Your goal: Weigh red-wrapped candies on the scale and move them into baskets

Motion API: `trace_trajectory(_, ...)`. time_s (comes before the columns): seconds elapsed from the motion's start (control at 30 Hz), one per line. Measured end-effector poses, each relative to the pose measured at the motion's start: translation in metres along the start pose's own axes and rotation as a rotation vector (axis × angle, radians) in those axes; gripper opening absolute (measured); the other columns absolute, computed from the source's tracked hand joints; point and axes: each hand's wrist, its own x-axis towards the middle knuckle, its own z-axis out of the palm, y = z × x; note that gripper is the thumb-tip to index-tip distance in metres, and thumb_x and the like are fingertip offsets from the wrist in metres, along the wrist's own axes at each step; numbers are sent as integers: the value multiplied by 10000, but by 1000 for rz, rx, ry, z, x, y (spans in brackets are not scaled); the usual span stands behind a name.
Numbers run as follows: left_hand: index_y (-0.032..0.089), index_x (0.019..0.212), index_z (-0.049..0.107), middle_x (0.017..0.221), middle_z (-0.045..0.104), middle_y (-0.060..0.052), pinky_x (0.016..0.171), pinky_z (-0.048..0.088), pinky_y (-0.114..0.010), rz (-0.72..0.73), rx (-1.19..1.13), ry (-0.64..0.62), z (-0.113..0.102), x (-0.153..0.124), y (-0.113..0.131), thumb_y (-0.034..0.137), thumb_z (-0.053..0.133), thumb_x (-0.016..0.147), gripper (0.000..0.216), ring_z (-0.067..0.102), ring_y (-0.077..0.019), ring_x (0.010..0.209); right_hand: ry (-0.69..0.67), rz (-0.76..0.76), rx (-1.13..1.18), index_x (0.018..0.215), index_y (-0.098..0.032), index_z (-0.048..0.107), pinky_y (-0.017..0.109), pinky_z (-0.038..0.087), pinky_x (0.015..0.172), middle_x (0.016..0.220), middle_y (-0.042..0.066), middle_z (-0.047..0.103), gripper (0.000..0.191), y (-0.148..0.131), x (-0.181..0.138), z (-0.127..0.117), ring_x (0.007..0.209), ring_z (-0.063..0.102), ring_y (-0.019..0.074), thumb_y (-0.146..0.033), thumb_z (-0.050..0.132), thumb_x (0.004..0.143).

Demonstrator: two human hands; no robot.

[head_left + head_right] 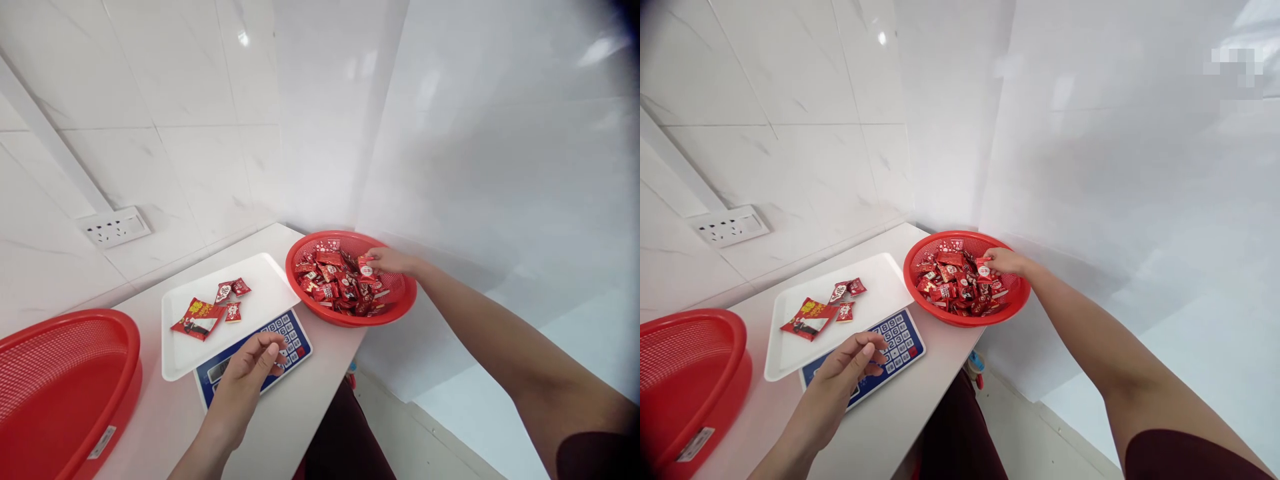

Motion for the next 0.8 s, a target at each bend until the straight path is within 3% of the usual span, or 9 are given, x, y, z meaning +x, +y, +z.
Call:
trace_trajectory(0.13,210,887,666,871,648,-29,667,456,-251,9,-28,1,0,-1,0,498,633,719,335,568,-145,713,-98,10,-32,1135,-180,568,254,505,734,1065,62,666,283,1,3,7,856,641,149,-300,473,897)
trace_trajectory(0.3,203,879,671,864,644,-41,684,471,-271,18,-32,10,0,-2,-1,503,636,717,342,572,-156,725,-207,53,-207,1140,-172,561,394,501,818,1159,77,577,303,3,15,26,970,586,189,-332,529,885)
trace_trajectory(0.5,209,911,658,865,630,-34,718,474,-269,19,-18,-21,-3,-5,-2,473,616,758,308,566,-156,772,-285,119,-279,1155,-181,553,396,499,826,1179,77,565,306,1,20,40,983,580,191,-331,521,890)
trace_trajectory(0.63,200,882,657,882,629,-40,725,478,-273,30,-25,-18,-4,-4,-1,480,618,754,310,561,-158,780,-224,102,-173,1106,-157,577,385,506,802,1122,66,593,296,-3,12,23,950,593,194,-339,545,874)
trace_trajectory(0.8,198,915,659,862,633,-44,708,480,-275,28,-19,-24,-1,-1,-1,482,628,741,335,576,-166,772,-84,-6,116,920,-151,610,266,509,697,936,69,681,289,-19,-4,1,840,639,193,-386,655,758)
